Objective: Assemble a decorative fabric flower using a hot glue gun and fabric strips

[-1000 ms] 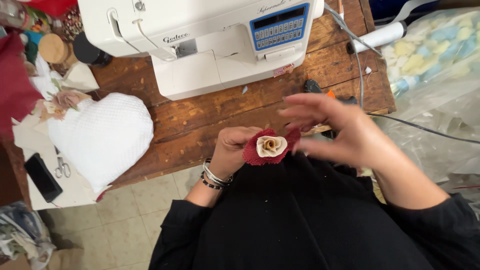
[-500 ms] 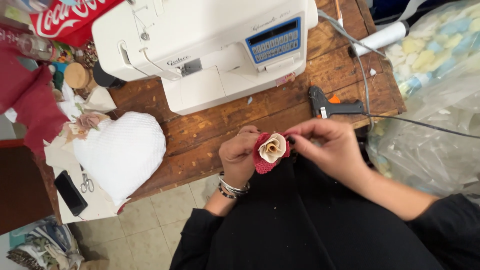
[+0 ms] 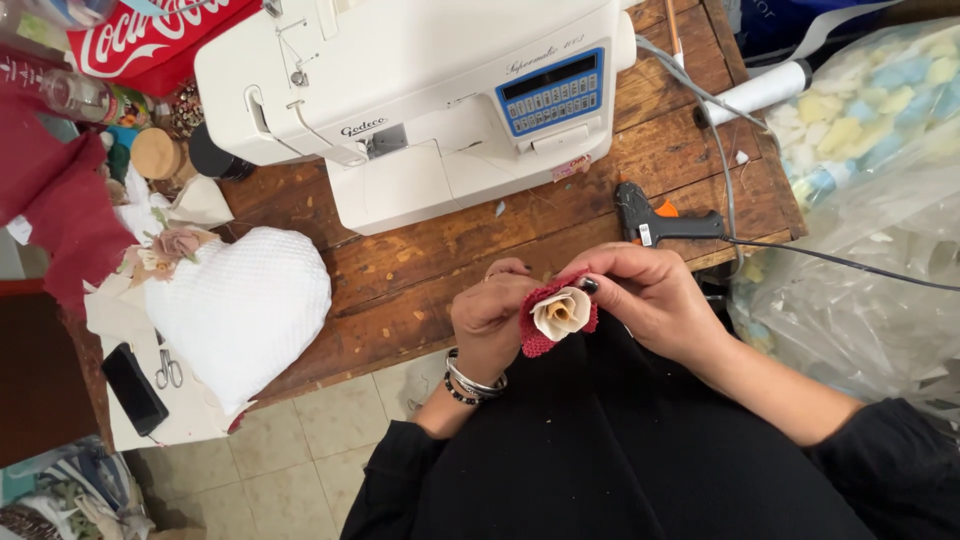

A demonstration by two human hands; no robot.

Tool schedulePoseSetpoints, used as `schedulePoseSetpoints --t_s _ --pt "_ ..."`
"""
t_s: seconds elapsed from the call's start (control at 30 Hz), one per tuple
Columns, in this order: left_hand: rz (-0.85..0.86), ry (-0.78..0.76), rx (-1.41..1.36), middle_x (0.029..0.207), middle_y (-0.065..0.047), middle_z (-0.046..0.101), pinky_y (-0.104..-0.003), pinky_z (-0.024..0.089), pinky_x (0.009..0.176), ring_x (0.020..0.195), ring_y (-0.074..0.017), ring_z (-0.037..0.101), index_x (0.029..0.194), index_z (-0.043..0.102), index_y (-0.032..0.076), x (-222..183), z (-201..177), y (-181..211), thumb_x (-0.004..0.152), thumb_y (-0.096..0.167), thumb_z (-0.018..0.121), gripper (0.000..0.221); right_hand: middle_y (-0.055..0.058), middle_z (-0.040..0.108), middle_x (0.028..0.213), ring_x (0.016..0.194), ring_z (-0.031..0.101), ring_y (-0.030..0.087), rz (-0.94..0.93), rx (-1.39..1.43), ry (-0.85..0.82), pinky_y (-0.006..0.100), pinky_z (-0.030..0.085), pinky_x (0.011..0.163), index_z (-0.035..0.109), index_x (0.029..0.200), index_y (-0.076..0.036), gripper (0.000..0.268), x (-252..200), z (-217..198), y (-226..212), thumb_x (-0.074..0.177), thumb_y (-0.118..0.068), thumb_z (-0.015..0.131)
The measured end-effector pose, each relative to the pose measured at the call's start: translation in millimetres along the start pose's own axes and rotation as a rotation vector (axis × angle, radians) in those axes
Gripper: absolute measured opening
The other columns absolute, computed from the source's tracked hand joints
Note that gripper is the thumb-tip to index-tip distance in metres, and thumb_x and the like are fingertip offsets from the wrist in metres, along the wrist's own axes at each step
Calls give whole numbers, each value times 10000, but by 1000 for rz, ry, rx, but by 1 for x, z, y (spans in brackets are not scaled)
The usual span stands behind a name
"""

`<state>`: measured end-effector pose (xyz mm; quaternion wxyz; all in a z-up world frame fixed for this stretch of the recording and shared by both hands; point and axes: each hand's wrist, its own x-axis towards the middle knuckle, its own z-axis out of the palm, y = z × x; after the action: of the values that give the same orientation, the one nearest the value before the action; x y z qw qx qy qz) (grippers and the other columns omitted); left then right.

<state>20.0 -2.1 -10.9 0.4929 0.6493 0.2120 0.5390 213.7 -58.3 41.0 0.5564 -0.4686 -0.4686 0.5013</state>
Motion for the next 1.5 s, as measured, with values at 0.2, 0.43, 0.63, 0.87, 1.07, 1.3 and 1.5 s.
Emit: schedulePoseSetpoints --t_s 0.2,0.43,0.63,0.87,1.07,1.3,1.5 --pt "-20 58 -19 810 -93 757 -458 528 871 733 -239 723 832 765 43 -1 0 2 842 133 852 125 228 739 1100 1022 691 261 -67 141 -71 392 561 862 747 1093 72 300 -4 1 10 988 -155 582" --pt "-52 151 50 787 -95 747 -465 533 888 698 -237 695 824 761 36 -10 2 -6 801 99 883 139 264 690 1173 1072 711 345 -286 -73 -88 430 570 897 670 1192 125 529 2 8 4 749 -73 882" --pt "-111 223 114 790 -73 748 -406 550 900 729 -183 701 888 789 48 -7 13 17 762 41 896 165 230 755 1037 949 752 319 -260 -131 36 380 602 810 732 1014 91 309 0 12 27 763 -20 872" --pt "-243 314 16 935 -164 743 -401 580 832 877 -222 724 1092 761 -24 -11 3 39 773 3 863 336 241 710 1088 1014 719 285 -150 -17 -35 383 587 869 720 1081 104 368 -6 11 58 764 -4 871" --pt "-183 246 22 796 -81 727 -401 571 857 793 -244 735 983 791 13 -17 -8 45 819 -5 819 167 217 656 1097 1022 672 272 -178 -122 -174 393 571 878 732 1089 65 341 -4 5 59 793 -46 859" --pt "-261 256 26 756 -90 697 -378 563 798 768 -184 662 898 774 12 -22 -6 39 806 -4 823 105 273 552 1203 1129 608 345 -217 -112 -291 465 534 961 632 1224 131 537 -2 -1 48 769 -48 854" --pt "-385 241 -75 757 -70 692 -337 560 756 789 -107 632 884 765 4 -19 -2 38 805 3 831 103 295 633 1224 1181 630 469 -278 -283 -292 538 515 968 600 1286 133 731 6 9 14 698 -166 916"
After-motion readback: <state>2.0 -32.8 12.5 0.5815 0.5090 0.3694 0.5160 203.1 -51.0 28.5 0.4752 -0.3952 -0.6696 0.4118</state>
